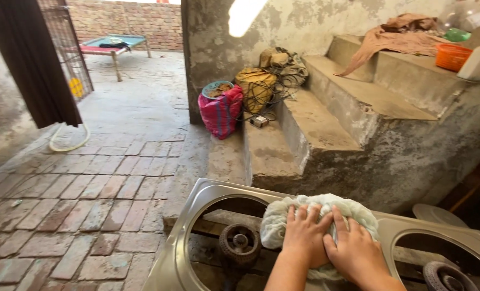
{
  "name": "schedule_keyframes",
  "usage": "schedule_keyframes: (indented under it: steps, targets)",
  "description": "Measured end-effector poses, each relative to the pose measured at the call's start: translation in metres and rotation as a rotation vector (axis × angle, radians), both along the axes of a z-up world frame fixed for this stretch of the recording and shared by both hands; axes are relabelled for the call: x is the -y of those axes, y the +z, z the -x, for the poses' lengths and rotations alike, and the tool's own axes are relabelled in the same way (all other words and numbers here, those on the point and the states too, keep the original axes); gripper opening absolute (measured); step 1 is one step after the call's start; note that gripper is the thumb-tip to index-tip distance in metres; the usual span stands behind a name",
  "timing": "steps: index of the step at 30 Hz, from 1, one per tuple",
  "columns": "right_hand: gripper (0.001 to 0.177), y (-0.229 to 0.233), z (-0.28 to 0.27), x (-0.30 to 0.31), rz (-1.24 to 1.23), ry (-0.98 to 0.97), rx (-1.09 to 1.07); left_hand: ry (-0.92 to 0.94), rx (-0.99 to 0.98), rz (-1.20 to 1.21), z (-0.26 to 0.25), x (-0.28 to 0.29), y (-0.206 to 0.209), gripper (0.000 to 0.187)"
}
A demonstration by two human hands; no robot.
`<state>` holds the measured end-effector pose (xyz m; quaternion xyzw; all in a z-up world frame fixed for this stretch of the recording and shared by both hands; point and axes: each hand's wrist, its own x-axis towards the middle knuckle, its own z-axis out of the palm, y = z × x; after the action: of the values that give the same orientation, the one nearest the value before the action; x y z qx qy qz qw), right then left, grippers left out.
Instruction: The person is cleaning a two-burner stainless steel gas stove with a cloth and water.
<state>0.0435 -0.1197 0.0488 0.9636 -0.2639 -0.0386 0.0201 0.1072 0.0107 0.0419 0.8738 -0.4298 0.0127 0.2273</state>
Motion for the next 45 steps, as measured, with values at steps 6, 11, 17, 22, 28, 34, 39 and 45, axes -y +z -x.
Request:
schedule_keyframes:
  steps: [6, 11, 17, 22, 28, 34, 39, 45]
  targets:
    - [0.077, 0.016, -0.014, -0.008, -0.08, -0.059, -0.01, 0.058, 0.011, -0.113, -0.017, 0.01, 0.007, 0.081]
    - [0.077, 0.004, -0.014, -0.001, -0.074, -0.025, -0.039, 0.129, -0.002, -0.179, -0.006, 0.008, 0.007, 0.08]
    - [0.075, -0.001, 0.027, -0.006, -0.081, 0.052, -0.025, 0.228, -0.025, -0.159, 0.041, 0.0, -0.001, 0.073]
    - [0.077, 0.009, 0.069, -0.02, -0.083, 0.106, -0.02, 0.265, -0.013, -0.168, 0.086, -0.013, 0.007, 0.072]
    - [0.079, 0.008, 0.127, -0.04, -0.091, 0.154, -0.019, 0.272, -0.037, -0.149, 0.14, -0.03, -0.002, 0.073]
    - [0.082, -0.002, 0.178, -0.065, -0.032, 0.175, -0.016, 0.241, -0.045, -0.078, 0.195, -0.069, 0.003, 0.074]
    - [0.082, -0.022, 0.186, -0.083, -0.014, 0.152, -0.069, 0.215, -0.025, -0.013, 0.212, -0.097, -0.017, 0.074]
    - [0.089, -0.056, 0.168, -0.117, 0.018, 0.194, -0.115, 0.164, -0.046, 0.119, 0.216, -0.17, -0.013, 0.07]
